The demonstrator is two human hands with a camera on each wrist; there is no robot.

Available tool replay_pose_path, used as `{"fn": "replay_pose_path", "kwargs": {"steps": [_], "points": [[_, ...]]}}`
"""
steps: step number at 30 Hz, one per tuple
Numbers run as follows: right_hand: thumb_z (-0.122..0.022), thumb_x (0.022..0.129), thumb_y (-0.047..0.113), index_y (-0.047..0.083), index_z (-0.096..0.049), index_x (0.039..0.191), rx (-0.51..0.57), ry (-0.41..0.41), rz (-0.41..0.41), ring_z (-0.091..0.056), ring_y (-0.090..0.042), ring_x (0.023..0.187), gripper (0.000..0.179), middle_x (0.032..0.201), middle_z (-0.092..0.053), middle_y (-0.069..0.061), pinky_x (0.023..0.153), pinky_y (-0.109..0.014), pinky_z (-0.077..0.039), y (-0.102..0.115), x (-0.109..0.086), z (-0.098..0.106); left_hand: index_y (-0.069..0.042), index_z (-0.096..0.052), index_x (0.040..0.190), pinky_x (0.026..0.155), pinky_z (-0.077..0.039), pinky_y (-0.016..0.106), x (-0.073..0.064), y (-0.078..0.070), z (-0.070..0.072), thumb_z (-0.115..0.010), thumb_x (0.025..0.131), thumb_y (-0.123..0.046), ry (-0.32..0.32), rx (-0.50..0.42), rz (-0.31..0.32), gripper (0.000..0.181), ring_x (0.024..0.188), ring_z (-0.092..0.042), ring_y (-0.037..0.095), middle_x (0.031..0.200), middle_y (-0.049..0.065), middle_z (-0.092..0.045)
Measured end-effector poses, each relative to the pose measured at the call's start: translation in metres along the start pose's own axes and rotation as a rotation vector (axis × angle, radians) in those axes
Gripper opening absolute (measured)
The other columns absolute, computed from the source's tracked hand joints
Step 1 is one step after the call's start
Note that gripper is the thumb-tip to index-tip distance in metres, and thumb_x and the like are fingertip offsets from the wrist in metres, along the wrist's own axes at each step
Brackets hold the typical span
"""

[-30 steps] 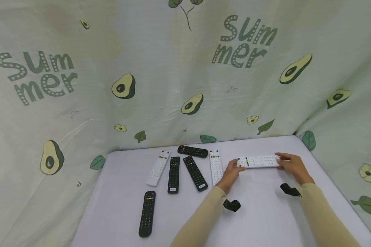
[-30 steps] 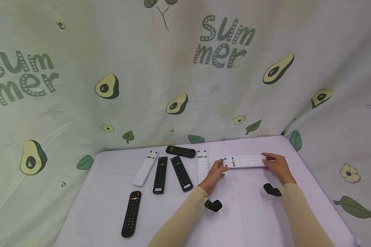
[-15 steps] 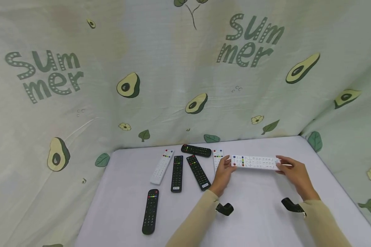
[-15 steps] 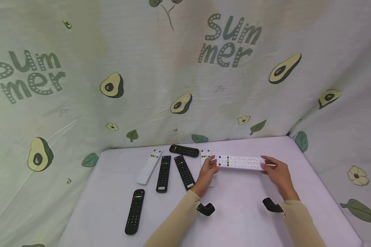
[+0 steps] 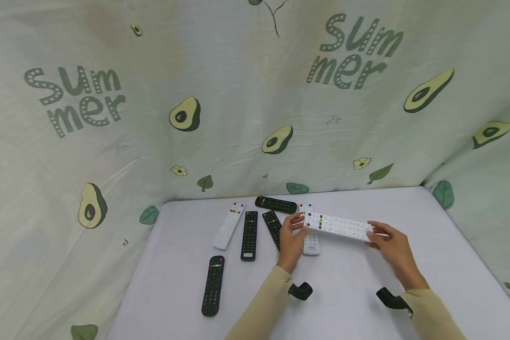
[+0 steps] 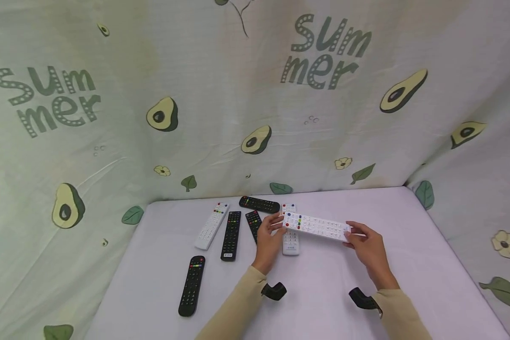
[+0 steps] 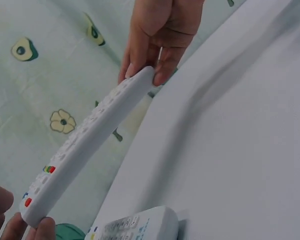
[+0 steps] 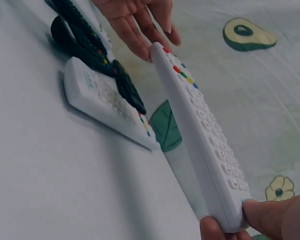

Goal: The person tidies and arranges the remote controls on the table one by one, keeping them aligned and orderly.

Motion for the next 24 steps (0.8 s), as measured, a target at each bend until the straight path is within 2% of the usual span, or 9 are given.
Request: {"fn": "replay_pose_path", "kwargs": {"steps": [5, 13, 21, 24], "points": [[-0.061, 0.107, 0.008, -0.008, -0.049, 0.151, 0.012, 0.019, -0.006, -0.061, 0.004, 0.089, 0.048, 0.136, -0.050, -0.025, 0.082, -0.021, -0.063, 0.005, -0.008, -0.018, 0.001, -0.064, 0.133, 0.091, -0.059, 0.027, 0.001, 0.002, 0.024, -0.069, 0.096, 0.006, -0.096, -0.021, -0.001, 0.037, 0.109, -0.067, 0.020, 0.125, 0.010, -0.071], [-0.063, 0.107, 0.008, -0.006, -0.051, 0.150, 0.020, 0.046, -0.003, -0.060, 0.002, 0.094, 0.048, 0.137, -0.050, -0.024, 0.083, -0.020, -0.062, 0.014, -0.019, -0.041, -0.005, -0.068, 0.127, 0.090, -0.061, 0.024, -0.001, 0.011, 0.052, -0.069, 0.096, 0.006, -0.160, -0.057, 0.040, 0.032, 0.106, -0.067, 0.017, 0.121, 0.006, -0.072], [-0.062, 0.106, 0.006, -0.006, -0.051, 0.148, 0.028, 0.109, 0.008, -0.063, -0.007, 0.100, 0.045, 0.135, -0.050, -0.024, 0.085, -0.022, -0.062, 0.023, -0.033, -0.069, 0.004, -0.066, 0.127, 0.090, -0.061, 0.025, -0.006, 0.015, 0.080, -0.066, 0.097, 0.009, -0.170, -0.078, 0.056, 0.030, 0.106, -0.066, 0.022, 0.125, 0.016, -0.068], [-0.063, 0.106, 0.005, -0.007, -0.050, 0.147, 0.046, 0.136, 0.014, -0.065, -0.011, 0.103, 0.046, 0.134, -0.050, -0.025, 0.085, -0.024, -0.063, 0.026, -0.038, -0.079, 0.004, -0.068, 0.127, 0.090, -0.062, 0.027, -0.007, 0.019, 0.091, -0.065, 0.098, 0.009, -0.173, -0.065, 0.072, 0.030, 0.106, -0.066, 0.021, 0.127, 0.017, -0.067]]}}
Point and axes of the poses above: each hand's wrist, its own x-axis towards the middle knuckle, its own z-axis out of the back of the hand, y = z × x, the point moved 10 cm from there along x, towards the middle knuckle
